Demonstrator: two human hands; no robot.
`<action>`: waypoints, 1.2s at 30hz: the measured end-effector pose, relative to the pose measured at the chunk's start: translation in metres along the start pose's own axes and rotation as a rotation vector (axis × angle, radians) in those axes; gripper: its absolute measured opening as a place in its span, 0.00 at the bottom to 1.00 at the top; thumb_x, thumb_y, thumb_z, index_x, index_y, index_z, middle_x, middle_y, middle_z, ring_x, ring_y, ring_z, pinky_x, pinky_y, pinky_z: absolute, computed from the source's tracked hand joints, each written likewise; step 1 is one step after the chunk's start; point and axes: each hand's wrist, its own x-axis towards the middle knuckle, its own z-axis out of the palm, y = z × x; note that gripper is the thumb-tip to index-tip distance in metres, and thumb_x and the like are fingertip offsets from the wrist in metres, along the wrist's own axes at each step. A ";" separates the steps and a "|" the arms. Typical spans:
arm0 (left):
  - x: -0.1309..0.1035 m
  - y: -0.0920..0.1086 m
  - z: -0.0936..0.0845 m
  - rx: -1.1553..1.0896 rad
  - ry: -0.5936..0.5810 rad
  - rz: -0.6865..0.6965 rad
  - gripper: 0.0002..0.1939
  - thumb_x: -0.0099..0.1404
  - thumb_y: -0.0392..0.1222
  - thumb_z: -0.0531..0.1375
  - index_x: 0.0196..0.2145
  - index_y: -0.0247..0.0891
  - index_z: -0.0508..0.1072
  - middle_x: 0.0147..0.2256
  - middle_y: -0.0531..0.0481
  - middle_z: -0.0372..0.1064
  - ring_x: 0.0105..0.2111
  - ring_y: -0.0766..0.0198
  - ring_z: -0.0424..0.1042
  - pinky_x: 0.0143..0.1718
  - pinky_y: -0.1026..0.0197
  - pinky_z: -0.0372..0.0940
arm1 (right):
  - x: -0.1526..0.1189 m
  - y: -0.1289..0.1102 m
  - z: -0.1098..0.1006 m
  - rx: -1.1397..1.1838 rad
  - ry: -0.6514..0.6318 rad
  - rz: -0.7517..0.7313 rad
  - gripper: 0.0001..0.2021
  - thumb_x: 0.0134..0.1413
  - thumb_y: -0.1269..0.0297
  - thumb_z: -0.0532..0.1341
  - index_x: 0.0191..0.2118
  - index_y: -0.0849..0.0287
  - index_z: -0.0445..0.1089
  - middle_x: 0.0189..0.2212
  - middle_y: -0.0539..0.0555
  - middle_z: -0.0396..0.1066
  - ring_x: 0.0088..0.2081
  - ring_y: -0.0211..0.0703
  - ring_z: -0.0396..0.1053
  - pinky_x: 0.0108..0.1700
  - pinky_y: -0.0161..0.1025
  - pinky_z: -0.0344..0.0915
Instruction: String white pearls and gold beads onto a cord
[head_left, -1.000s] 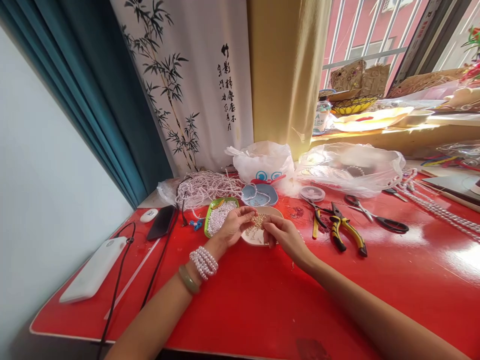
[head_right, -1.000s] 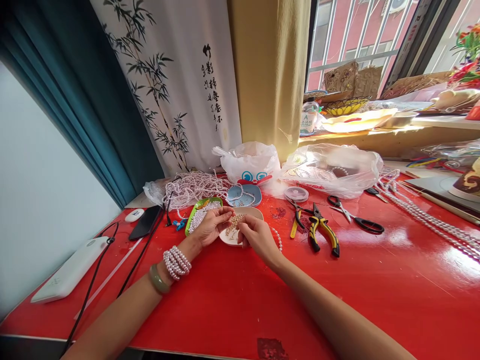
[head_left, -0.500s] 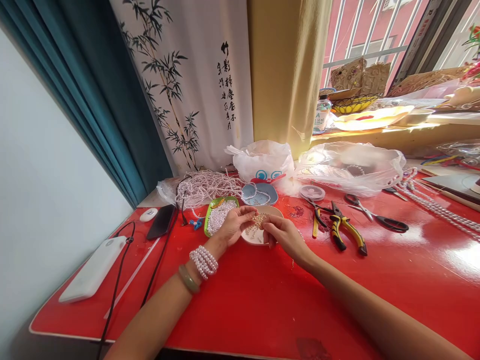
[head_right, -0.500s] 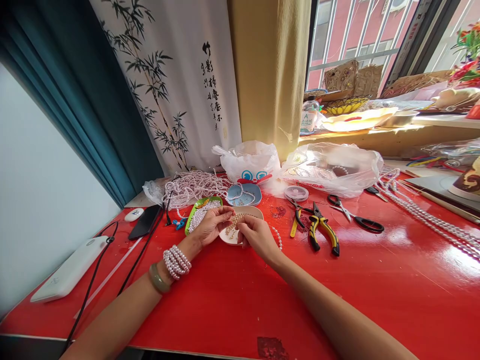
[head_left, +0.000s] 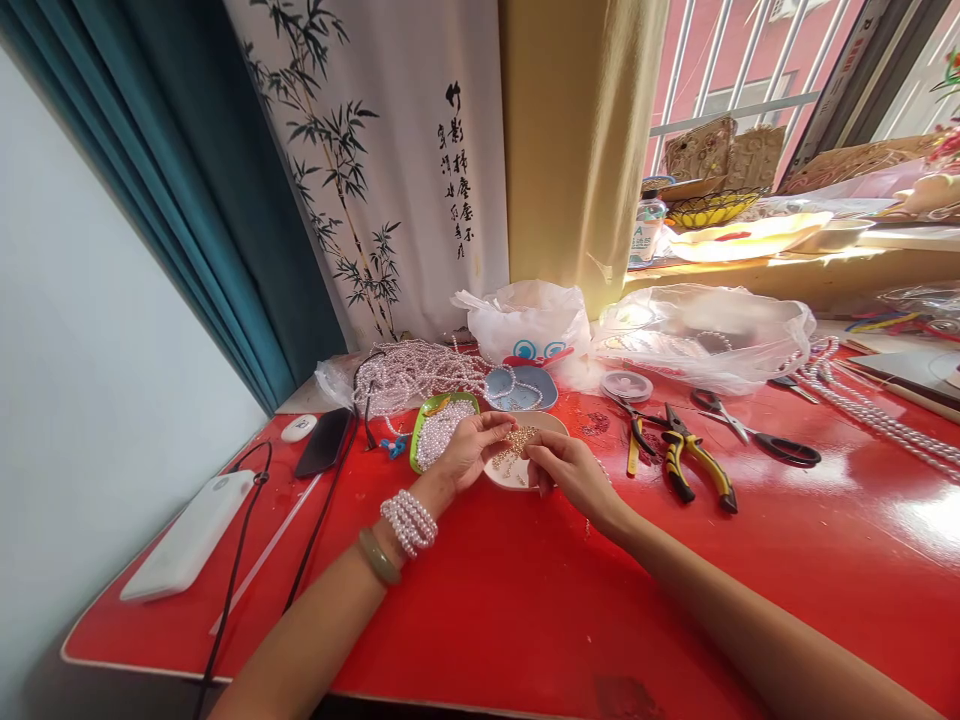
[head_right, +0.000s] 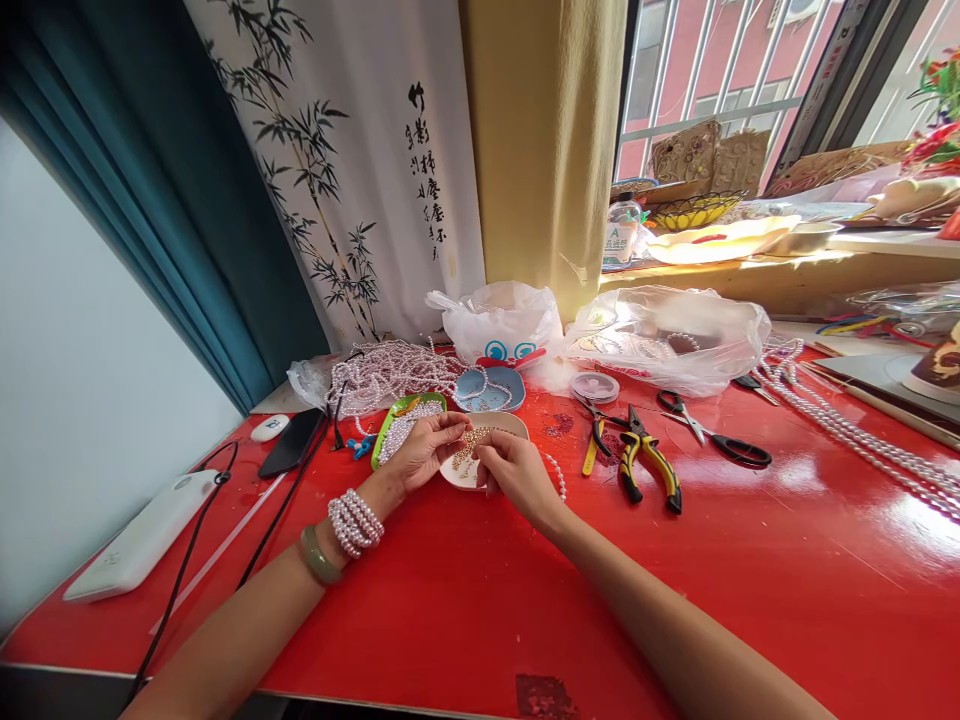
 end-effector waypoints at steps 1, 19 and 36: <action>0.000 0.000 0.000 0.005 -0.004 -0.001 0.08 0.46 0.32 0.63 0.28 0.31 0.71 0.28 0.51 0.66 0.29 0.73 0.65 0.32 0.69 0.59 | 0.000 0.000 0.000 -0.002 0.000 0.000 0.06 0.45 0.67 0.50 0.23 0.60 0.60 0.12 0.45 0.61 0.13 0.30 0.57 0.16 0.28 0.53; 0.001 0.003 0.001 0.214 0.000 0.079 0.17 0.45 0.36 0.64 0.35 0.34 0.68 0.29 0.51 0.66 0.30 0.70 0.66 0.30 0.67 0.61 | 0.005 0.011 0.000 -0.109 0.067 -0.093 0.12 0.50 0.57 0.51 0.27 0.60 0.63 0.19 0.48 0.64 0.20 0.33 0.61 0.23 0.31 0.59; 0.020 0.043 -0.081 1.006 0.120 0.141 0.05 0.44 0.36 0.60 0.23 0.34 0.72 0.23 0.48 0.69 0.23 0.66 0.64 0.25 0.64 0.56 | 0.006 0.011 0.000 -0.114 0.044 -0.063 0.13 0.50 0.55 0.51 0.24 0.59 0.61 0.20 0.48 0.65 0.20 0.32 0.62 0.24 0.31 0.61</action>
